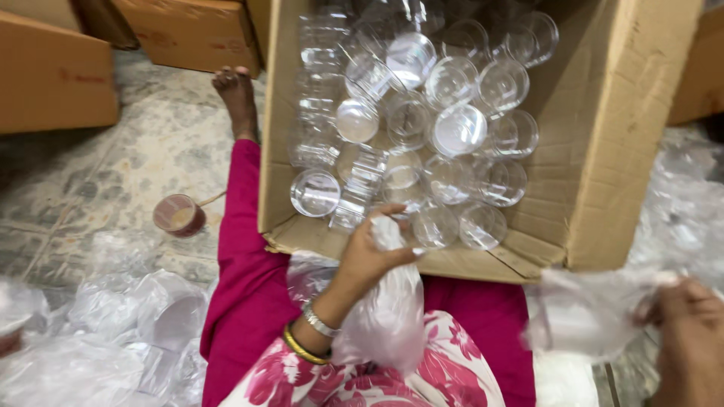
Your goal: The person sits on the floor with a cardboard box of clear plastic containers on their lap. They open plastic bags, insert a container into each bag, and place the bagged containers back into the box, repeating the process one container at a time.
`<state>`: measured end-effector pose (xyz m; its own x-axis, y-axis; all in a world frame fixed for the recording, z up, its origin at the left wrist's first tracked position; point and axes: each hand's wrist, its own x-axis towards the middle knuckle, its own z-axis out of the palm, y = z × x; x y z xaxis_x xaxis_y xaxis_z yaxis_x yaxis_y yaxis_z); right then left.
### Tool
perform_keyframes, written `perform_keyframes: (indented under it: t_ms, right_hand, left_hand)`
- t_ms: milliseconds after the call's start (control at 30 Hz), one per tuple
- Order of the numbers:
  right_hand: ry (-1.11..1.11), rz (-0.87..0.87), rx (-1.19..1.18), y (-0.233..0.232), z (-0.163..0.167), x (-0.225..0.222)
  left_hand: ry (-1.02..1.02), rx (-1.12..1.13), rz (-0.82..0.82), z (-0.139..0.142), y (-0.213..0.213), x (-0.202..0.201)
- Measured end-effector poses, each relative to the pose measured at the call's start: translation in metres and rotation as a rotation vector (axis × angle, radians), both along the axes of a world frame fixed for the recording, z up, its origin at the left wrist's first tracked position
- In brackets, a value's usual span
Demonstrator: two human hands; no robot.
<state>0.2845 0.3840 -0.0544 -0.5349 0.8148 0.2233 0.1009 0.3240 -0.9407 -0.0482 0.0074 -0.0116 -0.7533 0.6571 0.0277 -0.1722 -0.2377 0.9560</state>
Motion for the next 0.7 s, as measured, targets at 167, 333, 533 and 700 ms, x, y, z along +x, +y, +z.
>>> perform_keyframes:
  t_ms: [167,333,533,700]
  right_hand:
    - [-0.083,-0.135,0.262,0.032,0.000,0.017]
    - [0.098,-0.076,0.378,-0.056,0.061,-0.068]
    - [0.009,0.463,-0.176,-0.208,0.100,-0.169]
    - [0.042,0.541,-0.337,-0.255,0.097,-0.204]
  left_hand:
    - [0.008,0.042,0.005,0.006,-0.019,-0.009]
    - [0.083,0.070,-0.018,0.023,-0.027,-0.005]
    - [0.088,0.251,-0.270,0.043,-0.027,0.013]
    - [-0.112,0.370,-0.246,0.046,-0.040,0.012]
